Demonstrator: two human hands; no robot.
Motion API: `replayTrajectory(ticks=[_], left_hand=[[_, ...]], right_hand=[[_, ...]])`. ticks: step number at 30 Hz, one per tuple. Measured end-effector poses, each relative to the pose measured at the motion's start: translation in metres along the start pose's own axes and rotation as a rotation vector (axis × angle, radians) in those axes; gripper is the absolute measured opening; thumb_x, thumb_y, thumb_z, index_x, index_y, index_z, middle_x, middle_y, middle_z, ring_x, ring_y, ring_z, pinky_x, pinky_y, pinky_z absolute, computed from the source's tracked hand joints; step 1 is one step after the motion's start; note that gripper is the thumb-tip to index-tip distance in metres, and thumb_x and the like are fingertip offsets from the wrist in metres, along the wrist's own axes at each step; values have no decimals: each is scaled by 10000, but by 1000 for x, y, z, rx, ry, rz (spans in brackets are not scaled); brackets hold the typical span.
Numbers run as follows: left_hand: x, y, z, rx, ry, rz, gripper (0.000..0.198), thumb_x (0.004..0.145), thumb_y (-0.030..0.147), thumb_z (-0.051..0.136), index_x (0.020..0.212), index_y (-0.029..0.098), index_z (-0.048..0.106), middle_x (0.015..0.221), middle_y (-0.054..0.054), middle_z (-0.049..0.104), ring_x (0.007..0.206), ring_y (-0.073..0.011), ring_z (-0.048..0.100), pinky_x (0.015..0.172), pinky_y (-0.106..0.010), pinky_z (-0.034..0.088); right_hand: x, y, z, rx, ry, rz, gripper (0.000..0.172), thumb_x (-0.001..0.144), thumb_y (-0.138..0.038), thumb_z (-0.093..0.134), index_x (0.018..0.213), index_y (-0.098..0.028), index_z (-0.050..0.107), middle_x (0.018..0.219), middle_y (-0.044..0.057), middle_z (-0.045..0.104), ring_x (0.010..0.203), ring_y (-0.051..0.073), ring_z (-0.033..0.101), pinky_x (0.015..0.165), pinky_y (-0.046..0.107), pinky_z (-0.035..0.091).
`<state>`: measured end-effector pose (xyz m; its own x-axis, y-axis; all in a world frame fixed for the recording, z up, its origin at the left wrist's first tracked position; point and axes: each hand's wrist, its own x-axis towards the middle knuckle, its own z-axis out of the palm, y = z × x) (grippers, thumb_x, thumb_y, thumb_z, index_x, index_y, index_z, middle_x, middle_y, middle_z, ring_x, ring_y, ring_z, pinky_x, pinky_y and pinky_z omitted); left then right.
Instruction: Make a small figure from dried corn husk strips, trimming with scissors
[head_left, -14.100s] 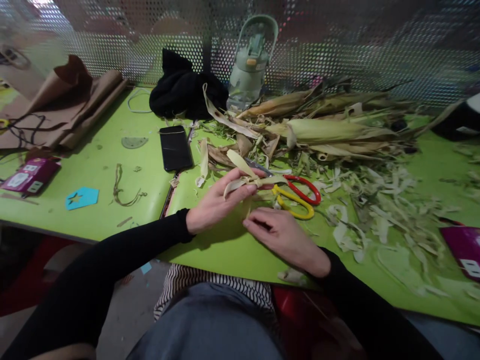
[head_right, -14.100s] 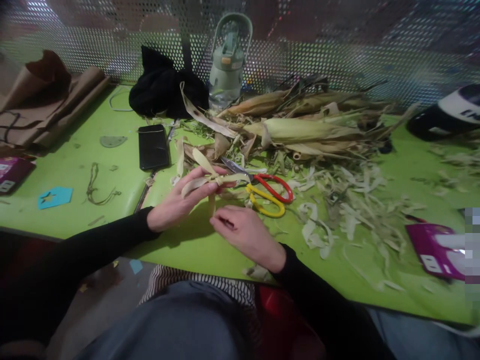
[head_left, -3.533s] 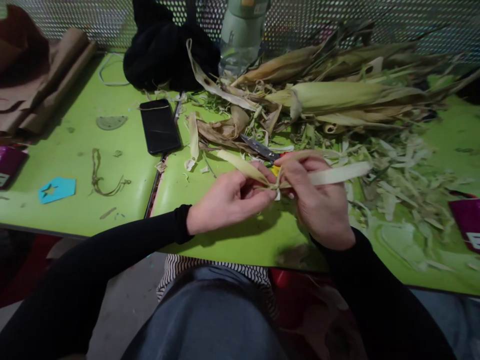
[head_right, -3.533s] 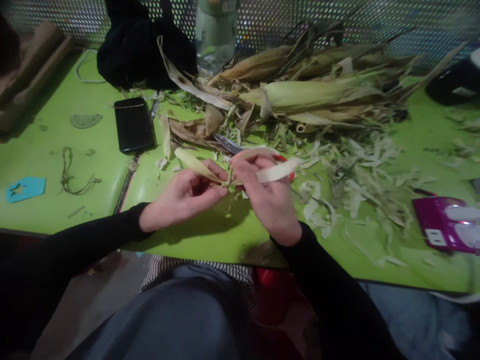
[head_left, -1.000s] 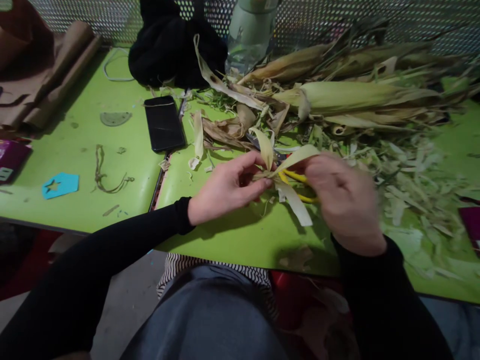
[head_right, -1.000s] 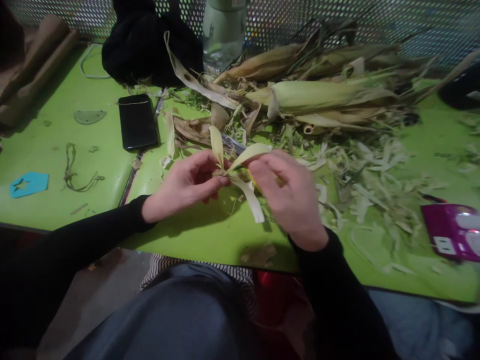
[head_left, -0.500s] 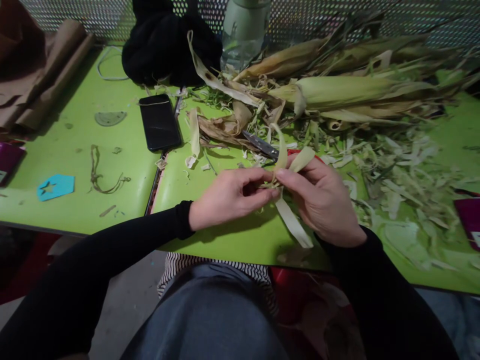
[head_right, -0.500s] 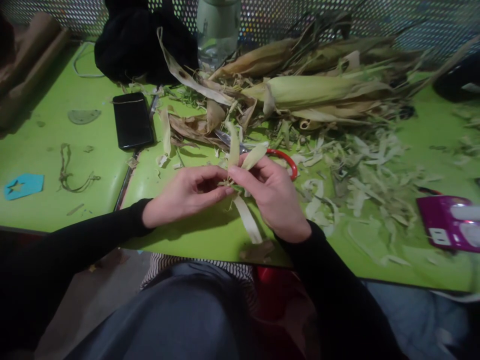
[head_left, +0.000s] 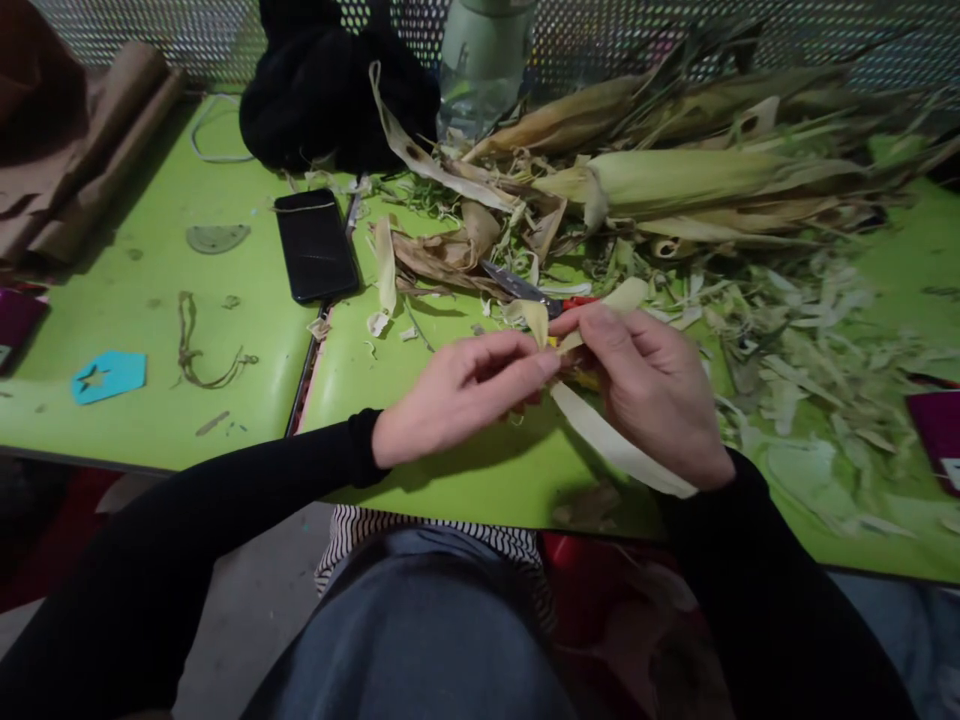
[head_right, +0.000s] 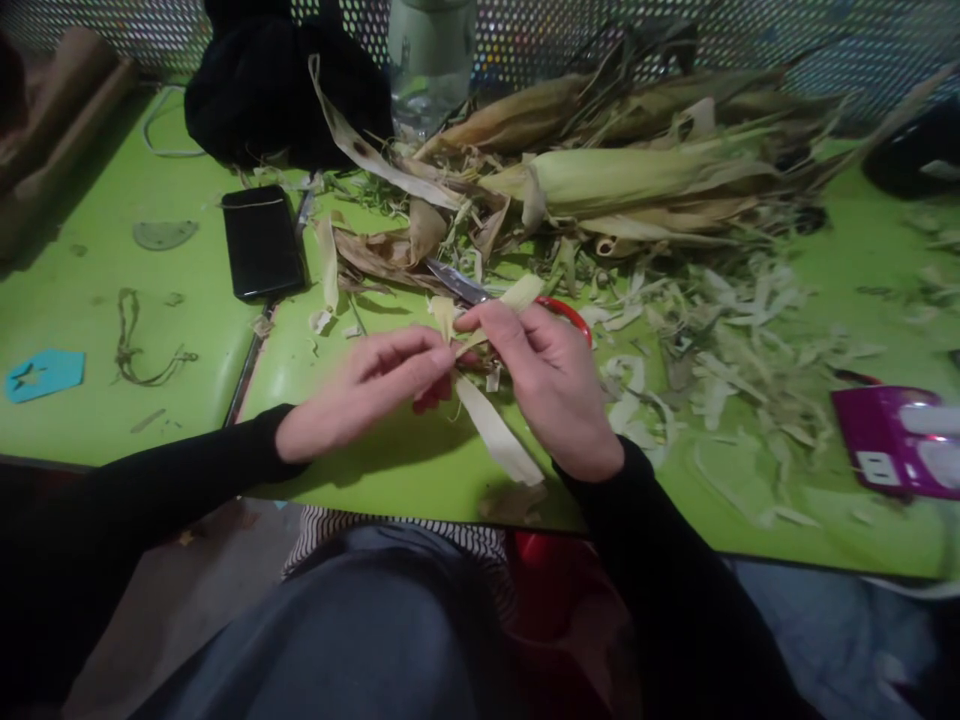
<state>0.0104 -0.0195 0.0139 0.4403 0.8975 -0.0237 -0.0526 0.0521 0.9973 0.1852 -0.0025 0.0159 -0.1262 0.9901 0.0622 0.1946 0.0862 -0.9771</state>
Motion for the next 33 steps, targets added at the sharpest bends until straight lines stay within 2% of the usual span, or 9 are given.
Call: replayTrajectory(ticks=[3, 9, 12, 15, 17, 19, 24, 30, 33], left_hand=[[3, 1, -2, -115, 20, -64, 317, 909, 424, 606, 750, 151, 578, 637, 33, 528, 573, -60, 473, 552, -191, 395], [4, -3, 0, -134, 21, -88, 355, 855, 418, 699, 681, 149, 545, 584, 51, 518, 535, -40, 442, 521, -180, 365], [5, -5, -1, -214, 29, -114, 260, 915, 341, 631, 759, 139, 582, 668, 24, 598, 590, -47, 526, 595, -178, 443], [6, -5, -3, -349, 37, -133, 149, 978, 231, 506, 893, 138, 587, 808, -17, 678, 714, -71, 629, 726, -206, 519], [7, -6, -5, -367, 57, -114, 78, 977, 158, 477, 970, 143, 553, 819, -17, 689, 736, -77, 648, 740, -215, 530], [9, -8, -7, -338, 77, -74, 54, 963, 110, 483, 988, 153, 505, 802, -9, 695, 736, -77, 655, 734, -215, 529], [13, -14, -8, -176, 116, 17, 105, 931, 86, 528, 915, 168, 464, 697, 31, 660, 670, -67, 634, 672, -197, 506], [16, -15, -12, -23, 164, -33, 128, 921, 153, 587, 866, 166, 472, 697, 23, 636, 608, -65, 606, 590, -195, 485], [15, -12, -14, 41, 120, -24, 158, 940, 220, 582, 833, 166, 479, 675, 18, 628, 570, -65, 581, 572, -201, 475]], right_hand=[[-1, 4, 1, 53, 36, -41, 300, 902, -522, 646, 787, -258, 730, 705, -10, 609, 643, 126, 550, 632, 294, 479], [2, 5, 3, 215, 96, 27, 294, 858, -502, 707, 690, -261, 691, 662, 4, 606, 575, 132, 518, 545, 303, 440], [7, 5, -2, 197, 19, 96, 268, 888, -504, 669, 800, -255, 717, 691, 2, 628, 592, 124, 536, 543, 285, 430], [12, 9, -7, 127, -104, 141, 427, 950, -601, 504, 894, -232, 710, 733, 9, 640, 589, 118, 523, 510, 273, 384], [13, 10, -10, 9, -144, 106, 474, 973, -614, 437, 821, -228, 666, 682, -5, 593, 564, 115, 484, 505, 273, 352], [12, 6, -12, -95, -160, 70, 445, 972, -593, 457, 768, -233, 620, 642, -16, 549, 549, 121, 456, 507, 282, 334], [8, -6, -11, -332, -281, -11, 292, 894, -491, 640, 796, -217, 670, 682, -8, 610, 571, 135, 486, 529, 295, 351], [7, -1, -7, -519, -240, -265, 163, 954, -320, 574, 864, -235, 681, 793, 13, 681, 696, 168, 581, 628, 306, 401], [6, 2, -7, -561, -220, -320, 150, 967, -301, 553, 878, -237, 655, 775, 7, 659, 678, 162, 570, 622, 301, 393]])
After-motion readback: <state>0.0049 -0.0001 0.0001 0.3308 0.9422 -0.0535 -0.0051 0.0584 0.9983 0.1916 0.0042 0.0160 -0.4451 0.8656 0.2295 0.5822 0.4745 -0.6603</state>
